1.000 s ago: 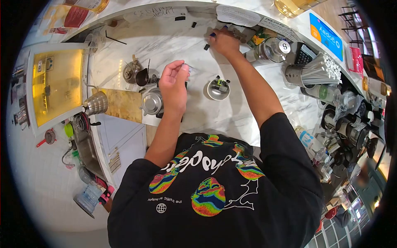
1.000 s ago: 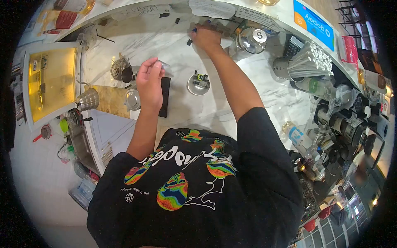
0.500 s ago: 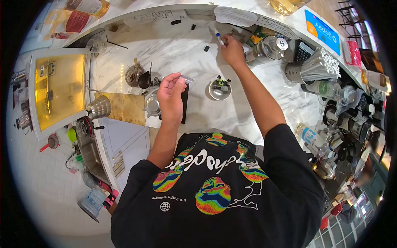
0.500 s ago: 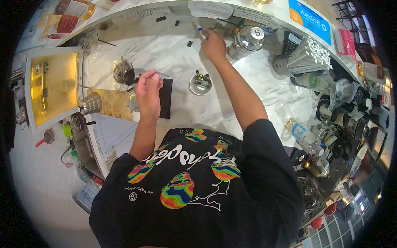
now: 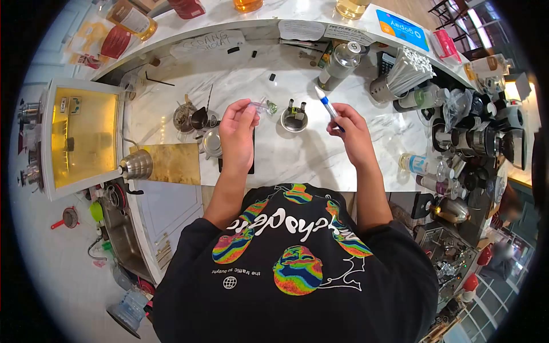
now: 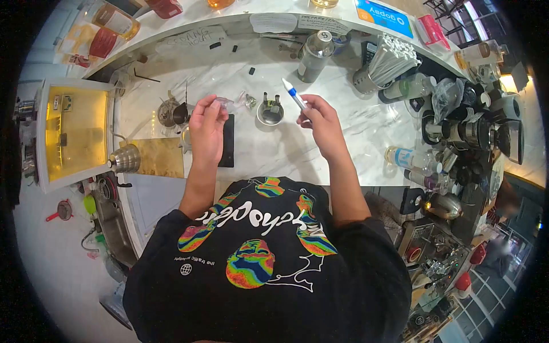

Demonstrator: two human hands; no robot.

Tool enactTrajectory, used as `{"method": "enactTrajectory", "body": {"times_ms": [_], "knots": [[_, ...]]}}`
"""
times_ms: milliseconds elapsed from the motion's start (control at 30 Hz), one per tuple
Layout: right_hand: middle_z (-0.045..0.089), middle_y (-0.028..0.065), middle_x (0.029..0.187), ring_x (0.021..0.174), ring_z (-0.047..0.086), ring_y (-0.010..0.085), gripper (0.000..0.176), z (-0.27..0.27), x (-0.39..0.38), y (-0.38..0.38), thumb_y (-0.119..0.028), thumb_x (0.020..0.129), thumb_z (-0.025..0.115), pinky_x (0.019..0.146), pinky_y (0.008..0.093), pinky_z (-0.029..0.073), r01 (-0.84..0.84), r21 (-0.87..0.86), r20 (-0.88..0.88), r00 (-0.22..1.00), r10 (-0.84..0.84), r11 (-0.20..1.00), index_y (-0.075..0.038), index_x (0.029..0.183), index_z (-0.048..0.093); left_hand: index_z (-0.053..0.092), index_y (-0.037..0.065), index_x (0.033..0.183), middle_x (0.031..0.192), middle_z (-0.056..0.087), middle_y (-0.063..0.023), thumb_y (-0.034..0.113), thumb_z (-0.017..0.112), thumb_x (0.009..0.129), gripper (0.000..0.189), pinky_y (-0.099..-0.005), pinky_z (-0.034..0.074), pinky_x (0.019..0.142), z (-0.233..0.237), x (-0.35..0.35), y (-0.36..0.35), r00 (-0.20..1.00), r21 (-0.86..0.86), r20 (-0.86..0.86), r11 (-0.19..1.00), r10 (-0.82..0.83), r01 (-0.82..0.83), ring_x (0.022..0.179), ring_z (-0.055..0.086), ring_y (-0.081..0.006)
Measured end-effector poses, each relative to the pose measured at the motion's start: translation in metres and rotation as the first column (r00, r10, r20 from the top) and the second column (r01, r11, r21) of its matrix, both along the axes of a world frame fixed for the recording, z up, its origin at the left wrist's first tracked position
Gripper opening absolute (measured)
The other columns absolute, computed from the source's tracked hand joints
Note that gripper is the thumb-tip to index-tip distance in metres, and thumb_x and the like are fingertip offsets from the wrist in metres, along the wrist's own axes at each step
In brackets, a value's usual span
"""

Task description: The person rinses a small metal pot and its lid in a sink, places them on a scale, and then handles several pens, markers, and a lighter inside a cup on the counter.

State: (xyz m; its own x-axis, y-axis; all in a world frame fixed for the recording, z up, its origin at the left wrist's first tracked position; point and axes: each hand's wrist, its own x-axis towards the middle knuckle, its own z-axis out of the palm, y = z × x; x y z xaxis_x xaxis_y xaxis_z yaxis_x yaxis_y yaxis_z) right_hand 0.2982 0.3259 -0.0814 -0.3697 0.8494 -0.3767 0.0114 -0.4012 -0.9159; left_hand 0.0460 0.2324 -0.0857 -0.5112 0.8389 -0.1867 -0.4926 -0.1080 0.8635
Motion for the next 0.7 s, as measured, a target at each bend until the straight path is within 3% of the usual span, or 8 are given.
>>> {"method": "enactTrajectory", "body": {"times_ms": [133, 200, 233, 267, 333, 367, 600, 700], "knots": [[0.057, 0.0019, 0.088, 0.079, 0.057, 0.0115, 0.033, 0.021, 0.011, -0.034, -0.007, 0.094, 0.049, 0.079, 0.0294, 0.051, 0.033, 0.067, -0.075, 0.997, -0.028, 0.997, -0.002, 0.123, 0.065, 0.062, 0.0, 0.123, 0.101, 0.068, -0.0041, 0.009, 0.069, 0.1, 0.025, -0.0253, 0.05, 0.082, 0.014, 0.008, -0.01, 0.999, 0.067, 0.04, 0.997, -0.029, 0.026, 0.087, 0.061, -0.0096], [0.057, 0.0019, 0.085, 0.079, 0.056, 0.0114, 0.034, 0.03, 0.013, -0.048, -0.006, 0.093, 0.049, 0.076, 0.0285, 0.049, -0.026, 0.128, -0.145, 0.988, 0.045, 0.991, -0.001, 0.122, 0.065, 0.062, 0.0, 0.123, 0.101, 0.068, -0.0041, 0.009, 0.069, 0.1, 0.025, -0.0253, 0.05, 0.082, 0.017, 0.011, -0.016, 0.998, 0.085, 0.045, 0.995, -0.048, 0.044, 0.087, 0.061, -0.0098], [0.058, 0.0042, 0.095, 0.08, 0.055, 0.0131, 0.036, 0.035, 0.013, -0.055, -0.007, 0.093, 0.046, 0.078, 0.0284, 0.048, -0.065, 0.168, -0.12, 0.989, 0.086, 0.984, 0.001, 0.124, 0.063, 0.061, 0.001, 0.123, 0.101, 0.067, -0.0038, 0.01, 0.067, 0.102, 0.023, -0.0272, 0.051, 0.083, 0.018, 0.012, -0.019, 0.998, 0.084, 0.02, 0.994, -0.068, 0.066, 0.088, 0.061, -0.0108], [0.058, 0.0042, 0.095, 0.08, 0.055, 0.0131, 0.036, 0.041, 0.011, -0.063, -0.007, 0.093, 0.046, 0.078, 0.0284, 0.048, -0.058, 0.174, -0.121, 0.989, 0.08, 0.983, 0.001, 0.124, 0.063, 0.061, 0.003, 0.123, 0.1, 0.066, -0.0036, 0.012, 0.065, 0.104, 0.022, -0.029, 0.051, 0.084, 0.019, 0.013, -0.022, 0.996, 0.082, -0.006, 0.993, -0.087, 0.088, 0.088, 0.062, -0.0118], [0.057, 0.0023, 0.086, 0.08, 0.054, 0.0113, 0.036, 0.055, 0.004, -0.077, -0.007, 0.093, 0.046, 0.075, 0.0269, 0.046, -0.101, 0.312, -0.007, 0.994, 0.109, 0.945, 0.0, 0.123, 0.064, 0.061, 0.002, 0.123, 0.1, 0.066, -0.0037, 0.012, 0.065, 0.104, 0.022, -0.0289, 0.051, 0.085, 0.021, 0.017, -0.029, 0.994, 0.097, -0.008, 0.989, -0.111, 0.111, 0.089, 0.062, -0.0119], [0.05, -0.0025, 0.077, 0.072, 0.045, 0.0077, 0.032, 0.059, -0.001, -0.085, -0.006, 0.096, 0.047, 0.067, 0.0253, 0.038, -0.056, 0.344, -0.053, 0.995, 0.079, 0.937, -0.001, 0.121, 0.065, 0.061, 0.002, 0.122, 0.1, 0.066, -0.0038, 0.012, 0.065, 0.104, 0.021, -0.0287, 0.052, 0.085, 0.023, 0.019, -0.032, 0.992, 0.105, -0.008, 0.986, -0.127, 0.127, 0.089, 0.062, -0.0121], [0.051, -0.002, 0.075, 0.071, 0.044, 0.0071, 0.027, 0.068, -0.003, -0.107, -0.004, 0.098, 0.051, 0.065, 0.0263, 0.037, -0.081, 0.452, 0.056, 0.996, 0.063, 0.888, -0.001, 0.12, 0.066, 0.063, 0.001, 0.121, 0.103, 0.067, -0.0048, 0.008, 0.067, 0.102, 0.02, -0.0273, 0.052, 0.086, 0.036, 0.04, -0.048, 0.979, 0.087, -0.104, 0.979, -0.177, 0.186, 0.091, 0.062, -0.0121], [0.055, -0.001, 0.077, 0.072, 0.046, 0.0076, 0.027, 0.073, 0.002, -0.111, -0.003, 0.098, 0.051, 0.066, 0.0265, 0.039, -0.092, 0.472, 0.076, 0.995, 0.063, 0.877, -0.001, 0.12, 0.066, 0.067, -0.001, 0.117, 0.105, 0.071, -0.0052, 0.01, 0.073, 0.099, 0.022, -0.0245, 0.051, 0.087, 0.037, 0.046, -0.05, 0.98, 0.109, -0.118, 0.979, -0.158, 0.171, 0.094, 0.064, -0.0092]]}}
